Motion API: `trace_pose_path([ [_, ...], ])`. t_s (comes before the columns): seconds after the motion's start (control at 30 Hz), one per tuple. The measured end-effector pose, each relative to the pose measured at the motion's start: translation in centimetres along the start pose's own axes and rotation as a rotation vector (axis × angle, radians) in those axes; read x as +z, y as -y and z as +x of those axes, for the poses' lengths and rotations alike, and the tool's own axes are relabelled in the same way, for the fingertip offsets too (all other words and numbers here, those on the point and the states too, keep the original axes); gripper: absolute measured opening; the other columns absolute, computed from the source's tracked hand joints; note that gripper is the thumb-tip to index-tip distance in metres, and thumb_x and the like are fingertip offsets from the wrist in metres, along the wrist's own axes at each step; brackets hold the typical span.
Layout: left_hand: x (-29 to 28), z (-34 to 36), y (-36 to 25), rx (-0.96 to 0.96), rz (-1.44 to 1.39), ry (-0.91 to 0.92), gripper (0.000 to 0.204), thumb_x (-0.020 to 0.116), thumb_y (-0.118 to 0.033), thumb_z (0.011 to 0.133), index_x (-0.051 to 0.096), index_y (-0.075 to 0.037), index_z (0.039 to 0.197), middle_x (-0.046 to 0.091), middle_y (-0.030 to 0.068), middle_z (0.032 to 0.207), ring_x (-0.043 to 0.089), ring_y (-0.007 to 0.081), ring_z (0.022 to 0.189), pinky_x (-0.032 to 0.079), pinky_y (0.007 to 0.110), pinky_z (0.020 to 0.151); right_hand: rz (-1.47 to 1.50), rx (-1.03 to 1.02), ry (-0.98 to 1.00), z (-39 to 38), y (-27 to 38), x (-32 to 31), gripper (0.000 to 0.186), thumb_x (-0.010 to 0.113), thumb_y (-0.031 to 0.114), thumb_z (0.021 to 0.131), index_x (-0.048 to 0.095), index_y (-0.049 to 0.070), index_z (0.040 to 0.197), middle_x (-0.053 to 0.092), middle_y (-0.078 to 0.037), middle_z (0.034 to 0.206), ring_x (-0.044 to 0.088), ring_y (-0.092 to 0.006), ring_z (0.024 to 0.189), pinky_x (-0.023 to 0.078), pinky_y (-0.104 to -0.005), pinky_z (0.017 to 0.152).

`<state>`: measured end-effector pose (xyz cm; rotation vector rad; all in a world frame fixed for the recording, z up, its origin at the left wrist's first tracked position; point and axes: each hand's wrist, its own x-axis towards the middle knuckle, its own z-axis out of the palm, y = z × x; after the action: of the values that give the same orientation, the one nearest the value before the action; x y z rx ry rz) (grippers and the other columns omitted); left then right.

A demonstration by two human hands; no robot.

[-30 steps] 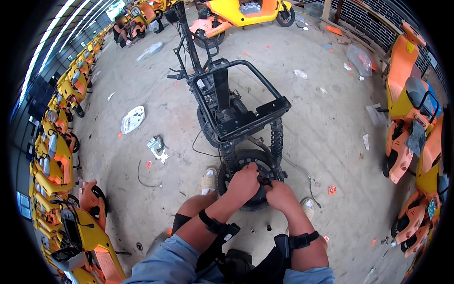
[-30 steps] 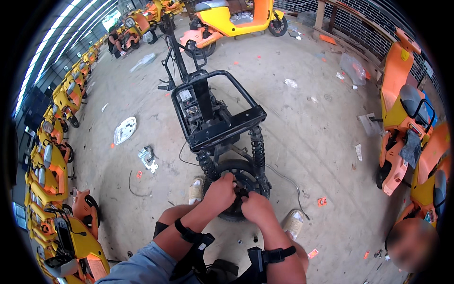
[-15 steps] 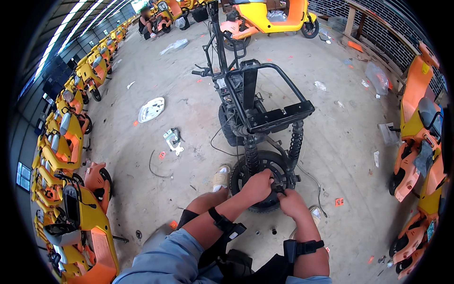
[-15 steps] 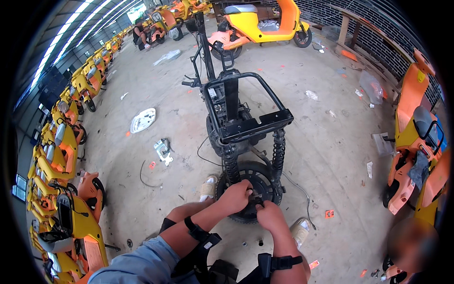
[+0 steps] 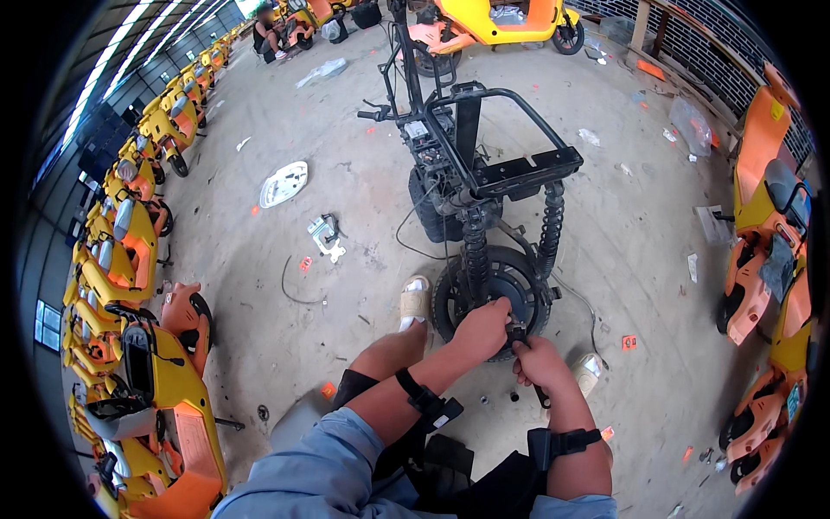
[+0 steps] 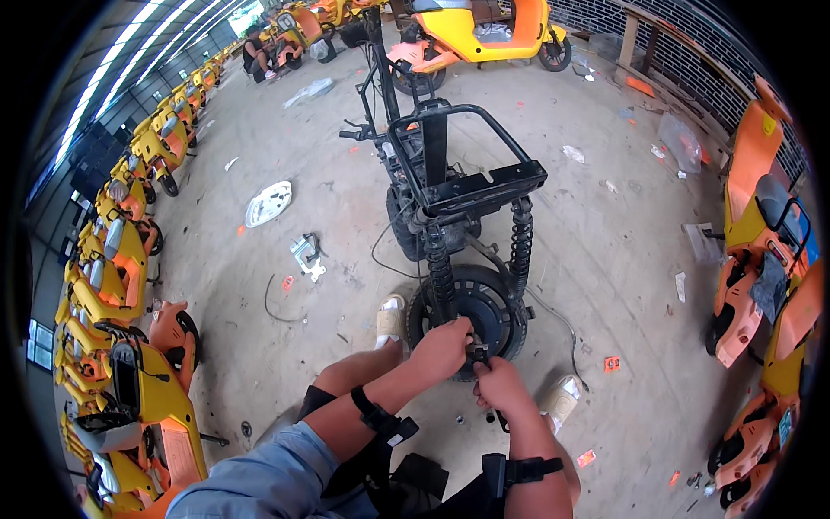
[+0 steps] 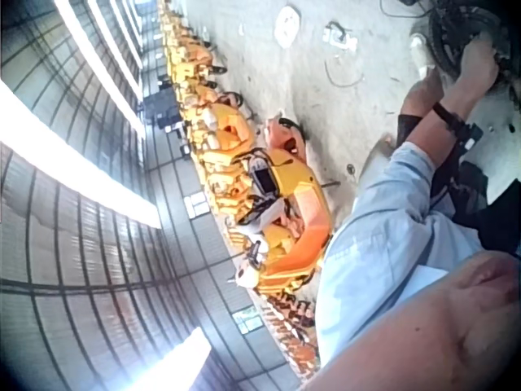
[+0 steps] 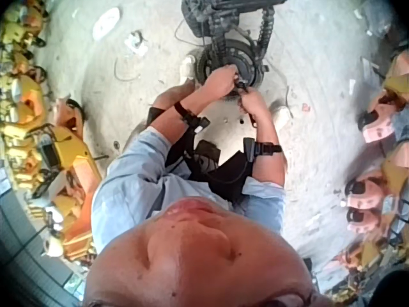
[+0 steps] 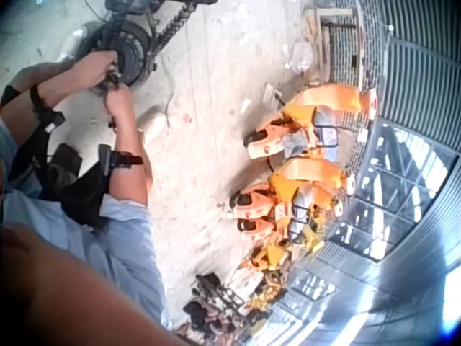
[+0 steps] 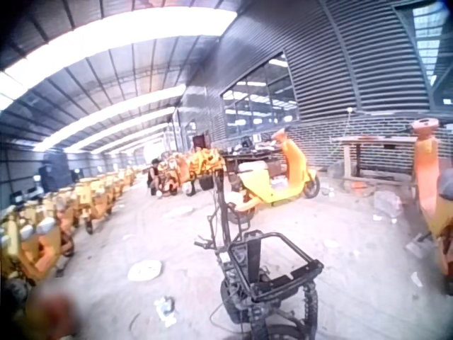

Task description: The person is working on the motor and wiring of a motorcycle wheel by hand, using a small tool to adjust components within the hub.

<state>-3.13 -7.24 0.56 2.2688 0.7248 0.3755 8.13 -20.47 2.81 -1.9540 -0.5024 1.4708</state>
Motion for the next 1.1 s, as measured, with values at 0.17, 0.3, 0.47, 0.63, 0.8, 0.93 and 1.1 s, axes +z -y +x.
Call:
trace_pose_path([
  [0.17,-0.7,0.2,-1.1,-0.04,-0.011,0.051,0.014,0.063,-0.011,0.094,0.063,-0.001,0.104,0.069,0.0229,0.096,0.067,0.0439,0.092,0.052,0.051,0.078,0.119,0.026,-0.024,-0.2,0.2,-0.8,0.041,0.054,0.039,0.103,0.061,0.0,0.093,0.064,-0.01,0.07,0.063,-0.021,0.054,0.05,-0.035,0.05],
  [0.3,-0.8,1.0,-1.2,-0.064,-0.051,0.017,0.017,0.065,-0.013,0.093,0.066,-0.001,0.105,0.071,0.0213,0.101,0.068,0.0422,0.094,0.053,0.049,0.08,0.06,-0.032,-0.119,0.7,0.4,-1.1,0.048,0.053,0.044,0.104,0.063,0.0,0.085,0.064,-0.01,0.067,0.062,-0.0205,0.051,0.049,-0.0349,0.049],
  [0.47,-0.5,2.4,-0.9,-0.054,-0.049,-0.02,0.019,0.065,-0.014,0.093,0.065,-0.001,0.106,0.071,0.0209,0.101,0.068,0.0419,0.094,0.054,0.048,0.081,-0.152,-0.068,-0.241,1.7,1.6,-1.4,0.057,0.049,0.047,0.104,0.067,-0.003,0.083,0.068,-0.022,0.075,0.068,-0.0332,0.062,0.053,-0.0447,0.062],
  [0.63,-0.7,4.7,-1.2,-0.039,-0.066,-0.013,0.019,0.065,-0.014,0.093,0.065,-0.001,0.107,0.071,0.0217,0.101,0.068,0.0421,0.095,0.054,0.048,0.081,-0.296,-0.139,-0.337,4.3,1.6,-2.6,0.063,0.045,0.052,0.103,0.071,-0.005,0.093,0.069,-0.03,0.093,0.065,-0.0486,0.095,0.051,-0.0534,0.085],
  [0.8,-1.0,7.8,-1.0,-0.041,-0.031,-0.003,0.019,0.065,-0.015,0.093,0.064,-0.001,0.106,0.071,0.0215,0.099,0.068,0.0425,0.093,0.054,0.05,0.08,-0.286,-0.09,-0.318,6.0,3.7,-4.6,0.064,0.045,0.054,0.102,0.072,-0.004,0.098,0.069,-0.032,0.101,0.065,-0.0488,0.103,0.051,-0.0527,0.09],
  [0.93,-1.1,9.3,-1.3,-0.061,-0.021,-0.009,0.02,0.065,-0.017,0.094,0.064,-0.001,0.106,0.072,0.0206,0.096,0.068,0.0426,0.092,0.054,0.05,0.079,-0.295,-0.077,-0.295,6.4,5.1,-5.5,0.065,0.047,0.056,0.101,0.072,-0.003,0.101,0.069,-0.032,0.104,0.065,-0.0484,0.106,0.051,-0.0515,0.092],
  [1.1,-0.8,10.2,-1.0,-0.115,-0.083,-0.028,0.02,0.064,-0.017,0.095,0.064,-0.002,0.107,0.072,0.0203,0.097,0.068,0.0425,0.092,0.054,0.049,0.079,-0.349,-0.163,-0.36,6.4,5.4,-5.8,0.063,0.05,0.056,0.099,0.071,-0.004,0.096,0.069,-0.027,0.092,0.067,-0.0431,0.094,0.051,-0.0485,0.084],
])
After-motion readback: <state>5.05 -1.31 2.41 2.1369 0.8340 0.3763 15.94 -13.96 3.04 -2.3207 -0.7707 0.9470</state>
